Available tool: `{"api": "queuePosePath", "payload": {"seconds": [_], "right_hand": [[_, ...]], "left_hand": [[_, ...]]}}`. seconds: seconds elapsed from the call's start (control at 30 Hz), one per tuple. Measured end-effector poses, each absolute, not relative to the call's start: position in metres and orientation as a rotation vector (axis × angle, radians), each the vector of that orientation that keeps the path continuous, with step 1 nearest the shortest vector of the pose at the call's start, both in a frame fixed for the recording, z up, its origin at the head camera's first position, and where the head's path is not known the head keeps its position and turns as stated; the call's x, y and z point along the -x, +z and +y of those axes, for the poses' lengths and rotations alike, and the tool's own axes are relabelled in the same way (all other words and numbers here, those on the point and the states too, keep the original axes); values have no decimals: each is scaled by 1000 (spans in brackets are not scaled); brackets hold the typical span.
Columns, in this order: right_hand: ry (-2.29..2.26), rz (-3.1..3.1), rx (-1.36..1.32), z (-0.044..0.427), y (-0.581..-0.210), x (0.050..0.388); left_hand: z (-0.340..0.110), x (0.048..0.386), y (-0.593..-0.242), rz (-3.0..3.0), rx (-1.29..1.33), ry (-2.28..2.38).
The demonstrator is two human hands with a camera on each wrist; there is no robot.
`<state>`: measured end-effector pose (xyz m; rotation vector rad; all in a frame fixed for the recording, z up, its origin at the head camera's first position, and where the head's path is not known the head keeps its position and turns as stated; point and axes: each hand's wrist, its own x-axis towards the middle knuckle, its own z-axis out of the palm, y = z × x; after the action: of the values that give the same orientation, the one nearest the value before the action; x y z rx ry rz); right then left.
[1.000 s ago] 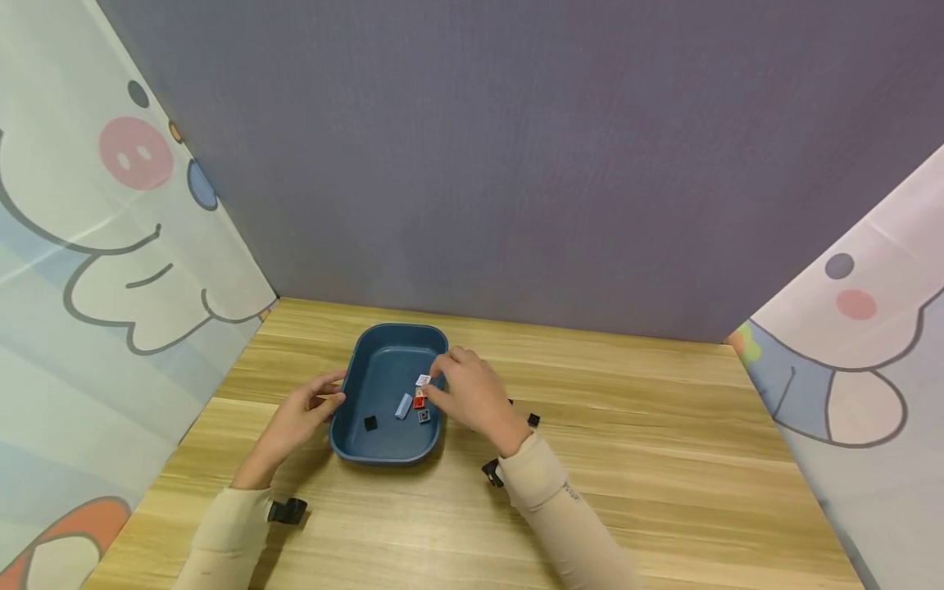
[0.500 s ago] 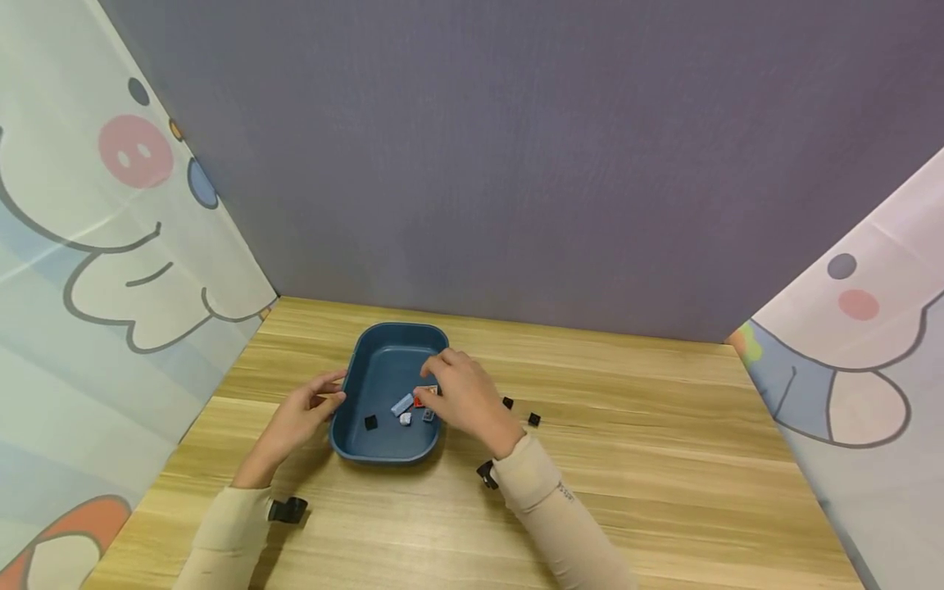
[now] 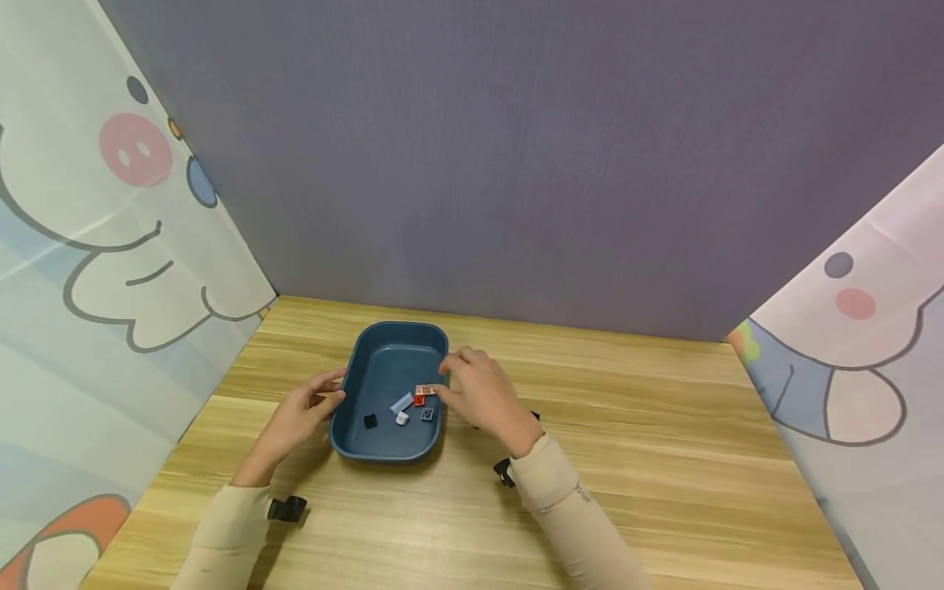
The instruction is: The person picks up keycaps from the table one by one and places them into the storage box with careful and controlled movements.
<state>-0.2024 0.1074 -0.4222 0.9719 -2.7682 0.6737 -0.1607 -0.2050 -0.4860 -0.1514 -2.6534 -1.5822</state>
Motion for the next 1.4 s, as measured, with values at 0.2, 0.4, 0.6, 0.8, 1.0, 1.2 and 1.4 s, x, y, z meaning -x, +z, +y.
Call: {"api": "queuePosePath", "payload": {"seconds": [0.2, 0.4, 0.6, 0.8, 1.0, 1.2, 1.4], "right_hand": [[681, -2759, -929, 124, -423, 202], [658, -2747, -914, 144, -426, 198], [645, -2771, -866, 164, -430, 194], [639, -2783, -822, 181, -439, 190], [575, -2796, -798, 193, -452, 186], [534, -2806, -795, 201, -465, 181], [486, -2804, -777, 205, -479, 180]], "left_hand": [[-205, 161, -486, -2656, 144, -1583], [-206, 161, -486, -2661, 144, -1586], [-206, 161, -486, -2657, 148, -1595], [-206, 161, -485, -2661, 147, -1586], [-206, 161, -487, -2667, 138, -1578], [-206, 160, -488, -2667, 148, -1548], [-207, 160, -489, -2663, 167, -1544]]}}
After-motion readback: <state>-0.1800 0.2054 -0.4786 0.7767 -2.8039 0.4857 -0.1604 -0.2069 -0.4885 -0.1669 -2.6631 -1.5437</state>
